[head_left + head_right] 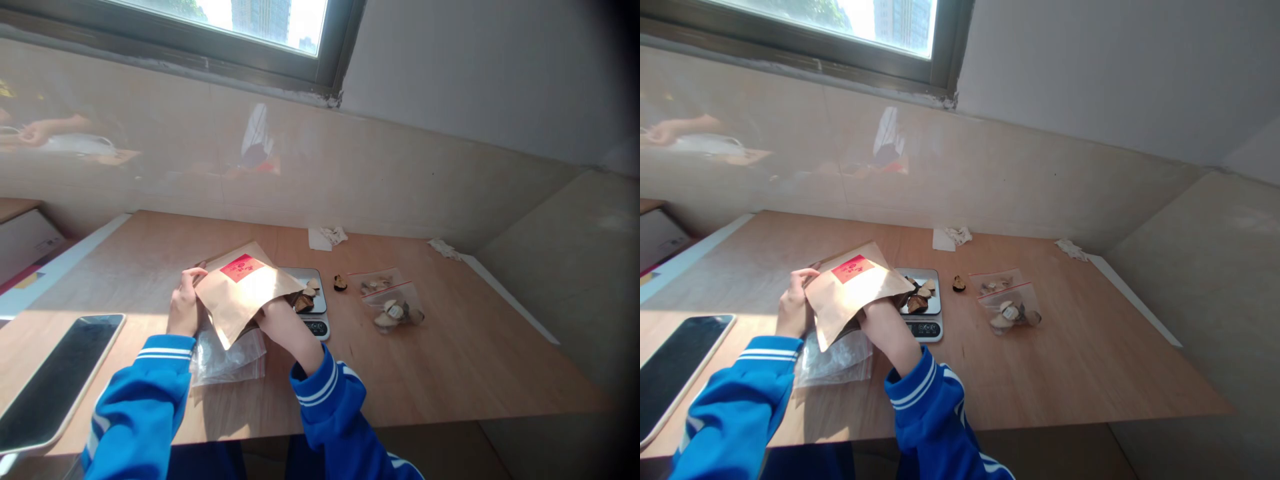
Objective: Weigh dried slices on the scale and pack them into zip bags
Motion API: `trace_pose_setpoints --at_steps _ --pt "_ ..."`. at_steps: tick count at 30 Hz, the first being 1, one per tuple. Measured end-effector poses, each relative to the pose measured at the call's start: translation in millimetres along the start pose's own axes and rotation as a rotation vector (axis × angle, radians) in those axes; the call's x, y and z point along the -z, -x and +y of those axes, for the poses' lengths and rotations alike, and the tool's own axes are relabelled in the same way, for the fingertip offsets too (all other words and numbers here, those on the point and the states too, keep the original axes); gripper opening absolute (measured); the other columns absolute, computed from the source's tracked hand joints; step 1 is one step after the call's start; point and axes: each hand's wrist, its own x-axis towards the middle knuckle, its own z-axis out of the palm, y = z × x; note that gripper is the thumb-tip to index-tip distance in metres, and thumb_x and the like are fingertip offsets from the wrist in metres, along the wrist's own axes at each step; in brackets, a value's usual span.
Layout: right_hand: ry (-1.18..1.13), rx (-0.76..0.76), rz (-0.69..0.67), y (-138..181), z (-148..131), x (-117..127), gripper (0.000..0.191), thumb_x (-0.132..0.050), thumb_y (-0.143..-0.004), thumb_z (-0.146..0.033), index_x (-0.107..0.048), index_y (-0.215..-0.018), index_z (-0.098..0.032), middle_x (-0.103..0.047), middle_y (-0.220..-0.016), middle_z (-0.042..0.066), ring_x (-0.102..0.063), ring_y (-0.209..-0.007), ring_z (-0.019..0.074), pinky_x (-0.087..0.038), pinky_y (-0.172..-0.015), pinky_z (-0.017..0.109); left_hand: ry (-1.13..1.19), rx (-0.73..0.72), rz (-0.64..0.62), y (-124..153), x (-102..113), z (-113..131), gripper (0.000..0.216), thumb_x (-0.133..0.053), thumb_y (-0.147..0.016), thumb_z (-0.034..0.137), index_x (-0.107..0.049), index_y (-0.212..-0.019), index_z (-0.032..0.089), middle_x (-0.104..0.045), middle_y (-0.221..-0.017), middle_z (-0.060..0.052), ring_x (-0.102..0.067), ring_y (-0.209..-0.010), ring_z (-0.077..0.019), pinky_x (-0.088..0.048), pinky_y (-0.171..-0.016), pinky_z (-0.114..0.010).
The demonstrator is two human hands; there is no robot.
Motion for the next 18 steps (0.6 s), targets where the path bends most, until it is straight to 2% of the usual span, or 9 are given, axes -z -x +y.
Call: trace_pose_setpoints --at_steps 4,7,10,14,16,18 --pt "-0.316 -0.042 -0.033 19 1 19 0.023 -0.054 -0.089 -0.017 -0.069 -0.106 -0.02 -0.071 -0.109 0.006 -0.065 -0.105 0.0209 -0.051 -0.094 0.032 0.004 0.007 0.011 -1 -1 -1 0.037 -0.053 -0.081 0.021 -0.045 -0.117 0.024 -0.064 -0.119 -0.011 -0.062 -0.107 -0.0256 -0.049 -0.088 -0.036" --pt "-0.559 -0.035 0.094 31 5 30 0.018 -0.059 -0.088 -0.025 -0.069 -0.103 -0.023 -0.072 -0.106 0.002 -0.066 -0.101 0.0175 -0.053 -0.09 0.03 0.004 0.019 0.022 -1 0 0 0.039 -0.053 -0.08 0.021 -0.045 -0.118 0.024 -0.064 -0.119 -0.011 -0.063 -0.107 -0.025 -0.05 -0.088 -0.037" --pt "-0.733 -0.038 0.262 40 18 38 0.021 -0.06 -0.087 -0.03 -0.068 -0.105 -0.022 -0.071 -0.11 0.003 -0.065 -0.104 0.0173 -0.053 -0.091 0.03 -0.023 0.043 0.028 -1 3 5 0.039 -0.051 -0.08 0.02 -0.047 -0.118 0.024 -0.065 -0.115 -0.01 -0.063 -0.104 -0.0267 -0.049 -0.087 -0.04" --pt "-0.669 -0.133 0.5 39 55 43 0.023 -0.058 -0.087 -0.03 -0.067 -0.106 -0.02 -0.071 -0.11 0.007 -0.064 -0.106 0.0184 -0.05 -0.096 0.034 -0.072 0.108 0.05 -1 7 9 0.038 -0.05 -0.079 0.02 -0.048 -0.117 0.024 -0.067 -0.11 -0.011 -0.063 -0.101 -0.0308 -0.048 -0.086 -0.046" --pt "-0.528 -0.177 0.51 30 77 41 0.023 -0.057 -0.087 -0.028 -0.067 -0.106 -0.019 -0.071 -0.109 0.008 -0.065 -0.104 0.0191 -0.05 -0.095 0.035 -0.086 0.151 0.074 -3 6 7 0.04 -0.053 -0.08 0.027 -0.046 -0.119 0.022 -0.067 -0.108 -0.013 -0.064 -0.097 -0.032 -0.049 -0.082 -0.046" --pt "-0.37 -0.181 0.428 18 96 37 0.022 -0.056 -0.086 -0.024 -0.068 -0.104 -0.019 -0.071 -0.108 0.008 -0.066 -0.101 0.0189 -0.05 -0.094 0.036 -0.09 0.21 0.106 -6 4 3 0.045 -0.056 -0.081 0.037 -0.044 -0.121 0.02 -0.067 -0.104 -0.015 -0.065 -0.094 -0.032 -0.051 -0.076 -0.044"
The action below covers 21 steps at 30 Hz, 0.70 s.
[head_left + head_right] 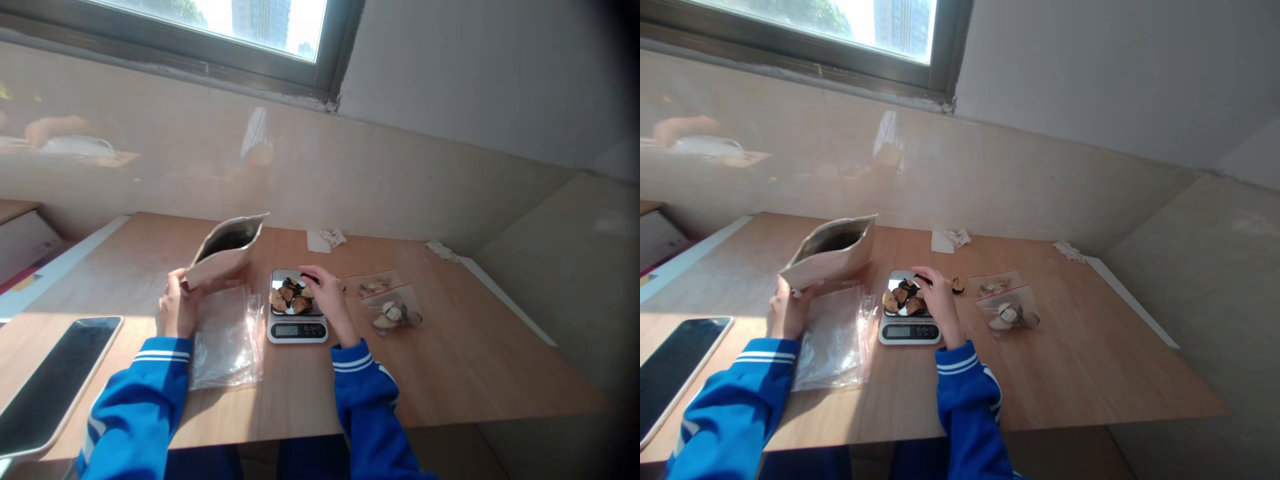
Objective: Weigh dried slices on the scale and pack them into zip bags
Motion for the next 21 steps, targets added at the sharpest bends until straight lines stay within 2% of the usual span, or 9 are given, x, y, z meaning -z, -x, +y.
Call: trace_pose_setpoints --at_steps 4,8,10,12,14,17,19,20,21 --pt "0.157 -0.009 -0.159 -18 20 -10 0.027 -0.054 -0.084 -0.015 -0.067 -0.108 -0.018 -0.071 -0.109 0.009 -0.067 -0.1 0.0176 -0.049 -0.094 0.034 0.066 0.061 0.032 -3 -3 -5 0.05 -0.056 -0.081 0.049 -0.046 -0.122 0.022 -0.066 -0.108 -0.013 -0.065 -0.097 -0.0288 -0.052 -0.079 -0.04" --pt "0.149 -0.008 -0.147 -13 24 -7 0.032 -0.05 -0.089 -0.024 -0.063 -0.119 -0.019 -0.066 -0.121 0.009 -0.062 -0.11 0.0189 -0.047 -0.097 0.037 0.172 0.076 0.058 -1 -1 -1 0.063 -0.057 -0.08 0.053 -0.04 -0.131 0.021 -0.061 -0.121 -0.014 -0.059 -0.112 -0.03 -0.048 -0.092 -0.045" --pt "0.128 0.009 -0.077 -4 24 1 0.034 -0.046 -0.092 -0.028 -0.06 -0.122 -0.02 -0.063 -0.126 0.009 -0.058 -0.118 0.0197 -0.043 -0.102 0.039 0.221 0.003 0.161 0 0 3 0.071 -0.061 -0.078 0.051 -0.033 -0.135 0.019 -0.054 -0.129 -0.016 -0.055 -0.118 -0.0286 -0.045 -0.098 -0.045" --pt "0.107 0.008 0.012 8 25 11 0.035 -0.042 -0.093 -0.029 -0.061 -0.12 -0.019 -0.062 -0.126 0.01 -0.056 -0.12 0.0201 -0.041 -0.104 0.041 0.236 -0.105 0.326 1 1 8 0.071 -0.064 -0.076 0.046 -0.032 -0.133 0.017 -0.045 -0.135 -0.018 -0.053 -0.119 -0.0264 -0.045 -0.098 -0.043" --pt "0.101 -0.001 0.102 23 30 21 0.034 -0.039 -0.094 -0.03 -0.063 -0.116 -0.018 -0.064 -0.123 0.011 -0.056 -0.118 0.0205 -0.041 -0.104 0.042 0.214 -0.181 0.481 4 5 12 0.06 -0.063 -0.076 0.042 -0.036 -0.124 0.017 -0.044 -0.131 -0.017 -0.053 -0.115 -0.0256 -0.049 -0.091 -0.042" --pt "0.123 -0.003 0.204 50 41 34 0.031 -0.04 -0.092 -0.028 -0.066 -0.108 -0.019 -0.066 -0.116 0.01 -0.058 -0.113 0.0213 -0.042 -0.101 0.043 0.185 -0.26 0.639 10 15 21 0.036 -0.055 -0.079 0.037 -0.04 -0.108 0.022 -0.05 -0.114 -0.012 -0.053 -0.11 -0.0262 -0.052 -0.079 -0.041" --pt "0.138 -0.018 0.261 70 48 40 0.03 -0.04 -0.091 -0.026 -0.067 -0.104 -0.02 -0.067 -0.11 0.009 -0.059 -0.107 0.0218 -0.044 -0.098 0.043 0.189 -0.317 0.634 14 26 30 0.027 -0.052 -0.081 0.035 -0.042 -0.103 0.024 -0.053 -0.106 -0.009 -0.056 -0.102 -0.0251 -0.052 -0.075 -0.039" --pt "0.146 -0.032 0.293 79 51 42 0.029 -0.041 -0.091 -0.025 -0.067 -0.101 -0.02 -0.067 -0.107 0.009 -0.06 -0.104 0.022 -0.045 -0.095 0.042 0.184 -0.351 0.583 15 33 36 0.023 -0.05 -0.081 0.036 -0.044 -0.101 0.025 -0.055 -0.101 -0.008 -0.057 -0.095 -0.024 -0.052 -0.074 -0.038" --pt "0.155 -0.047 0.327 88 54 44 0.028 -0.041 -0.091 -0.025 -0.068 -0.098 -0.02 -0.067 -0.103 0.009 -0.06 -0.101 0.0221 -0.046 -0.093 0.042 0.161 -0.395 0.454 17 41 43 0.019 -0.049 -0.083 0.037 -0.047 -0.098 0.026 -0.057 -0.094 -0.005 -0.059 -0.083 -0.0215 -0.052 -0.073 -0.037"
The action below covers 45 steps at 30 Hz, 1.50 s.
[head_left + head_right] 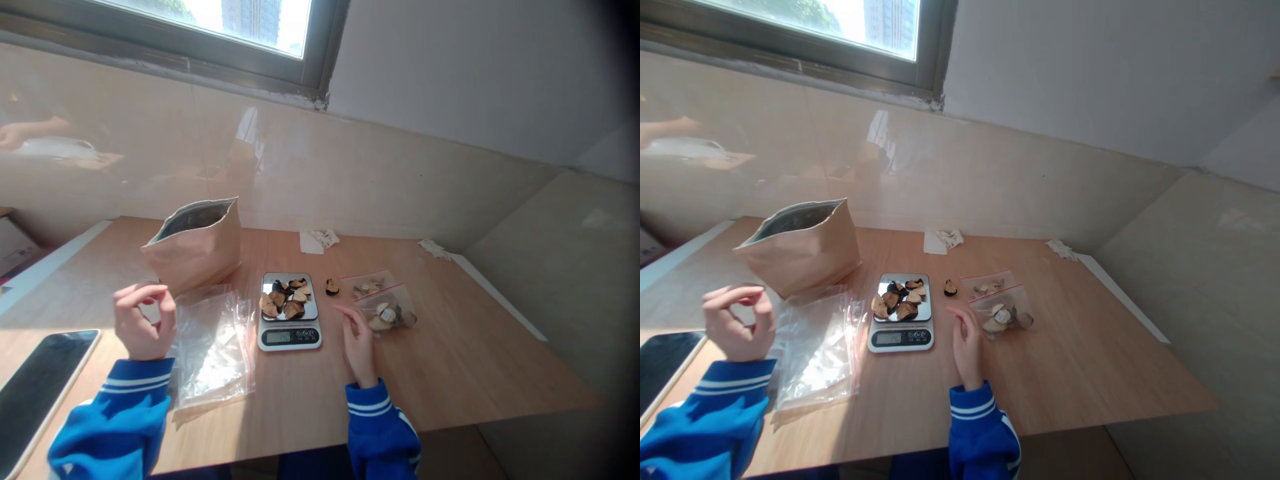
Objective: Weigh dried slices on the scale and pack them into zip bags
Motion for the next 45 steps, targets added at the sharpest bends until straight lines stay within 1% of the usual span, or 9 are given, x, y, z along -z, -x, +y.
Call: trace_pose_setpoints --at_steps 5,8,14,22,27,30,33,38,45 --pt "0.037 -0.029 0.068 25 5 9 0.026 -0.041 -0.089 -0.02 -0.067 -0.085 -0.019 -0.065 -0.09 0.008 -0.059 -0.089 0.0212 -0.047 -0.082 0.037 0.065 0.033 -0.984 -6 21 29 0.034 -0.038 -0.088 0.055 -0.059 -0.104 0.033 -0.068 -0.098 0.002 -0.065 -0.083 -0.0203 -0.054 -0.073 -0.034" --pt "0.046 0.007 0.015 29 2 7 0.026 -0.041 -0.088 -0.018 -0.067 -0.083 -0.02 -0.064 -0.087 0.006 -0.059 -0.086 0.0204 -0.046 -0.076 0.034 -0.017 0.076 -1.193 21 20 31 0.054 -0.038 -0.087 0.058 -0.045 -0.131 0.027 -0.058 -0.13 -0.006 -0.06 -0.113 -0.0259 -0.047 -0.097 -0.043" --pt "0.069 0.033 -0.019 30 -3 5 0.028 -0.041 -0.086 -0.013 -0.067 -0.08 -0.021 -0.062 -0.085 0.005 -0.058 -0.085 0.0198 -0.045 -0.077 0.033 -0.114 0.105 -1.135 73 5 21 0.078 -0.049 -0.081 0.057 -0.036 -0.142 0.009 -0.032 -0.151 -0.017 -0.03 -0.14 -0.0315 -0.028 -0.115 -0.046" --pt "0.003 0.055 -0.068 36 -24 -2 0.028 -0.04 -0.09 -0.013 -0.065 -0.082 -0.021 -0.062 -0.086 0.005 -0.057 -0.087 0.0194 -0.044 -0.081 0.034 -0.015 0.229 -1.011 62 18 32 0.056 -0.042 -0.088 0.054 -0.048 -0.135 0.024 -0.059 -0.132 -0.008 -0.059 -0.118 -0.0289 -0.048 -0.098 -0.046" --pt "-0.177 -0.051 -0.2 47 -77 -25 0.019 -0.043 -0.094 -0.025 -0.061 -0.1 -0.022 -0.063 -0.099 0.006 -0.057 -0.097 0.0189 -0.044 -0.085 0.032 0.175 -0.032 -0.723 55 34 52 0.06 -0.052 -0.085 0.052 -0.042 -0.138 0.027 -0.049 -0.143 -0.006 -0.047 -0.13 -0.0267 -0.04 -0.108 -0.044" --pt "-0.35 -0.175 -0.382 50 -113 -42 0.027 -0.047 -0.094 -0.035 -0.055 -0.116 -0.022 -0.063 -0.106 0.007 -0.058 -0.097 0.0182 -0.045 -0.084 0.031 0.285 -0.18 -0.698 55 38 64 0.061 -0.053 -0.088 0.041 -0.033 -0.144 0.029 -0.045 -0.146 -0.005 -0.041 -0.135 -0.0243 -0.036 -0.112 -0.043" --pt "-0.525 -0.276 -0.509 45 -137 -53 0.029 -0.053 -0.09 -0.042 -0.06 -0.106 -0.02 -0.066 -0.094 0.005 -0.061 -0.085 0.0169 -0.046 -0.076 0.029 0.336 -0.295 -0.71 61 35 67 0.063 -0.053 -0.089 0.031 -0.028 -0.147 0.029 -0.046 -0.145 -0.005 -0.042 -0.134 -0.0224 -0.037 -0.112 -0.039" --pt "-0.538 -0.33 -0.548 36 -145 -53 0.03 -0.059 -0.085 -0.045 -0.062 -0.074 -0.017 -0.063 -0.072 0.001 -0.055 -0.069 0.0134 -0.043 -0.068 0.027 0.358 -0.317 -0.649 74 28 61 0.059 -0.049 -0.091 0.023 -0.03 -0.147 0.029 -0.048 -0.143 -0.005 -0.045 -0.132 -0.0207 -0.044 -0.106 -0.035" --pt "-0.555 -0.096 -0.559 37 -146 -43 0.021 -0.063 -0.084 -0.039 -0.065 -0.095 -0.021 -0.065 -0.084 0.001 -0.057 -0.073 0.013 -0.045 -0.07 0.027 0.367 -0.315 -0.648 77 27 62 0.058 -0.047 -0.093 0.026 -0.029 -0.147 0.028 -0.049 -0.143 -0.006 -0.048 -0.129 -0.0209 -0.046 -0.104 -0.035"
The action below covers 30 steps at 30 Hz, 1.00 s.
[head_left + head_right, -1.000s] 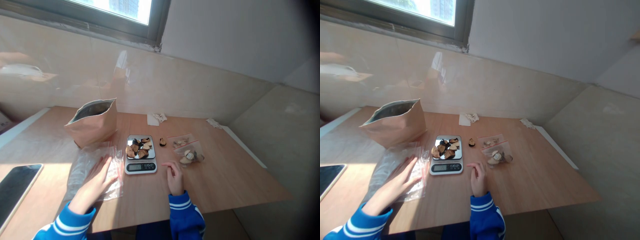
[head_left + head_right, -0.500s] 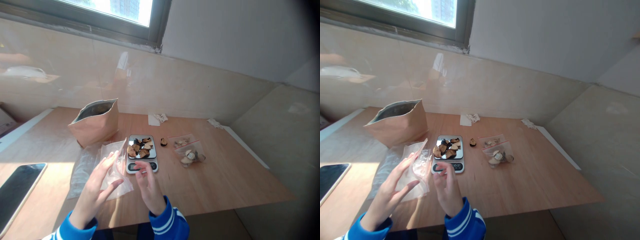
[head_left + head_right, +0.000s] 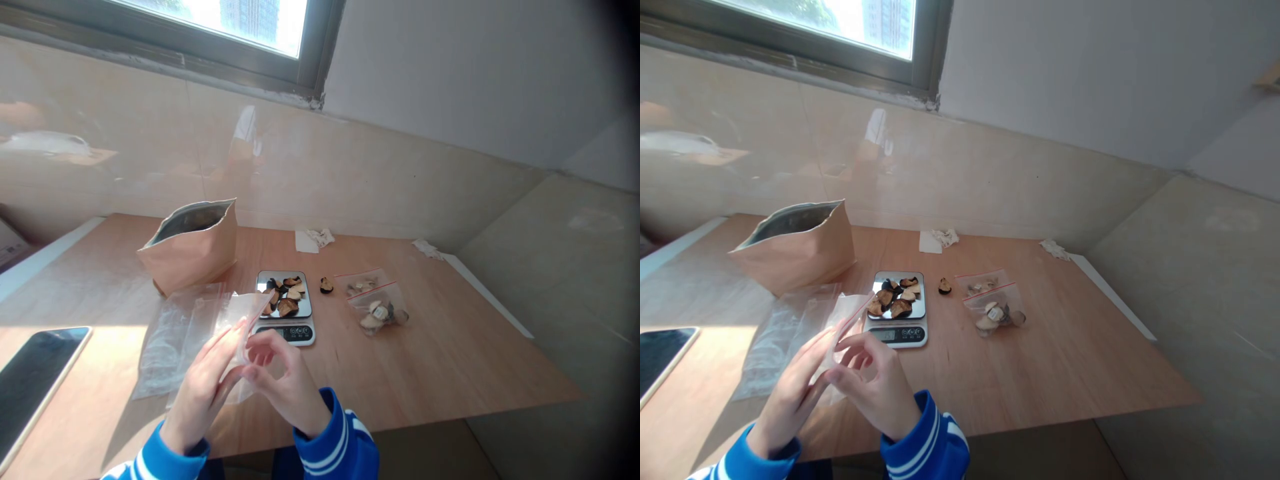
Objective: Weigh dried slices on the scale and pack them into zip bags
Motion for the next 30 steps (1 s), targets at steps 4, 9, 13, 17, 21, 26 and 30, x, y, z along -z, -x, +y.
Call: trace_pose_setpoints --at_steps 4,9,13,17,21,26,30 --pt "0.183 0.108 0.09 -3 -5 -1 0.013 -0.06 -0.087 -0.027 -0.069 -0.081 -0.02 -0.068 -0.084 0.003 -0.06 -0.083 0.0162 -0.045 -0.082 0.032 -0.019 -0.052 0.028 -4 1 2 0.059 -0.045 -0.093 0.021 -0.026 -0.149 0.028 -0.05 -0.142 -0.006 -0.047 -0.131 -0.021 -0.044 -0.106 -0.036" --pt "0.09 0.017 0.102 -5 -6 -1 0.012 -0.068 -0.081 -0.031 -0.07 -0.075 -0.02 -0.068 -0.084 0.004 -0.063 -0.086 0.0178 -0.047 -0.085 0.034 0.003 -0.074 0.023 -5 4 3 0.06 -0.041 -0.093 0.016 -0.024 -0.149 0.028 -0.046 -0.145 -0.006 -0.044 -0.132 -0.0227 -0.044 -0.107 -0.04" --pt "-0.027 -0.068 0.068 -5 -3 -2 0.024 -0.072 -0.076 -0.042 -0.067 -0.068 -0.02 -0.066 -0.078 0.003 -0.062 -0.08 0.0177 -0.048 -0.081 0.034 0.112 -0.049 0.021 0 3 8 0.058 -0.037 -0.092 0.014 -0.029 -0.148 0.029 -0.045 -0.145 -0.005 -0.044 -0.133 -0.0252 -0.043 -0.107 -0.045" --pt "-0.229 -0.215 0.12 -5 12 4 0.034 -0.067 -0.077 -0.051 -0.058 -0.067 -0.02 -0.064 -0.07 0.002 -0.059 -0.07 0.0165 -0.048 -0.072 0.033 0.329 0.218 0.326 -3 0 18 0.045 -0.037 -0.095 0.023 -0.047 -0.138 0.031 -0.055 -0.137 -0.002 -0.049 -0.128 -0.0268 -0.043 -0.108 -0.048" --pt "-0.252 -0.295 0.372 -6 32 24 0.038 -0.061 -0.08 -0.052 -0.046 -0.065 -0.021 -0.057 -0.063 -0.002 -0.051 -0.058 0.0121 -0.042 -0.059 0.026 0.446 0.493 0.846 -23 9 26 0.04 -0.036 -0.095 0.032 -0.056 -0.129 0.024 -0.063 -0.127 -0.003 -0.058 -0.118 -0.0291 -0.044 -0.105 -0.054" --pt "0.104 -0.137 0.36 -9 37 49 0.031 -0.046 -0.091 -0.048 -0.058 -0.086 -0.02 -0.063 -0.088 0.004 -0.058 -0.079 0.0162 -0.046 -0.071 0.03 0.393 0.563 0.853 -47 18 23 0.045 -0.034 -0.096 0.031 -0.054 -0.132 0.016 -0.059 -0.132 -0.008 -0.041 -0.134 -0.0291 -0.026 -0.117 -0.05" --pt "0.502 0.046 0.347 -13 41 58 0.023 -0.044 -0.094 -0.033 -0.061 -0.105 -0.022 -0.061 -0.108 0.008 -0.054 -0.105 0.0216 -0.043 -0.091 0.038 0.366 0.524 0.634 -53 -2 12 0.046 -0.032 -0.096 0.032 -0.047 -0.137 0.018 -0.047 -0.144 -0.007 -0.035 -0.138 -0.0251 -0.027 -0.118 -0.043"
